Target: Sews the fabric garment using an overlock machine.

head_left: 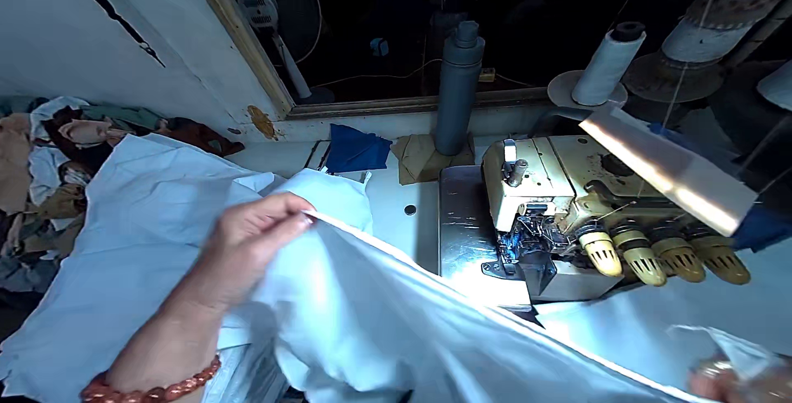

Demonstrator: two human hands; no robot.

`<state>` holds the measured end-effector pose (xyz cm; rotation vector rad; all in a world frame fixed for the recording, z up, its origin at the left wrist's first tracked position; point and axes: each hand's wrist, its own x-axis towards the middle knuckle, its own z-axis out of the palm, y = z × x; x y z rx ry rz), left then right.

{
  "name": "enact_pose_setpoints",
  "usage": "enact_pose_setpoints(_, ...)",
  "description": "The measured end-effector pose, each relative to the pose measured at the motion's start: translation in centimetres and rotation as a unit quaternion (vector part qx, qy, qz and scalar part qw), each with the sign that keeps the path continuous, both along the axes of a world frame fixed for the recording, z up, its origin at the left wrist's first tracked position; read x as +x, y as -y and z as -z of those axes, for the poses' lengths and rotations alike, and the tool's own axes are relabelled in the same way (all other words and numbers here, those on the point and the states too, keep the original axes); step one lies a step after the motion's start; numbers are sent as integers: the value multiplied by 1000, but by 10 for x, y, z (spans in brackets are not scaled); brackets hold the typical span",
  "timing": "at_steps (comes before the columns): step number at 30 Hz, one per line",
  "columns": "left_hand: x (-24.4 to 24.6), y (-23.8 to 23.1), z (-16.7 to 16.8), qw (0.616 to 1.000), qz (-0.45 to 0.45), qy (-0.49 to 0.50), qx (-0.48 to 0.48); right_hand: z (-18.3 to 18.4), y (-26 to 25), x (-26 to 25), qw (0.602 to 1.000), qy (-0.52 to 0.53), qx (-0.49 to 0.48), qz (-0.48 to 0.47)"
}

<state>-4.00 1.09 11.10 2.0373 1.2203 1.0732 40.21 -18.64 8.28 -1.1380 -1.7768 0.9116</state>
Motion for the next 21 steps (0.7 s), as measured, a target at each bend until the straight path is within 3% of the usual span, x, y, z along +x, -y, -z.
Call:
enact_pose_setpoints(5,16,-25,-37,986,-158,58,-11,31,-23,-24,999,-27,-16,-32)
enact_pose_setpoints(10,33,-64,-33,948,-247,200,-26,48,-38,-50,982,-166,-85,-40)
enact_pose_setpoints(13,44,-39,-15,987,-155,49,-10,56,-35,-72,967,-226,-119,10)
enact_pose_setpoints(16,89,44,14,993,-32,-54,96,56,-30,-97,962,-229,-132,72)
enact_pose_setpoints(18,114,100,34,991,128,-24,-22,56,-30,-110,959,-236,-136,85)
enact_pose_setpoints(19,122,119,44,983,165,-34,-78,57,-30,-116,958,-239,-132,84)
enact_pose_setpoints(21,132,140,64,985,150,-35,-84,57,-33,-124,960,-241,-125,75)
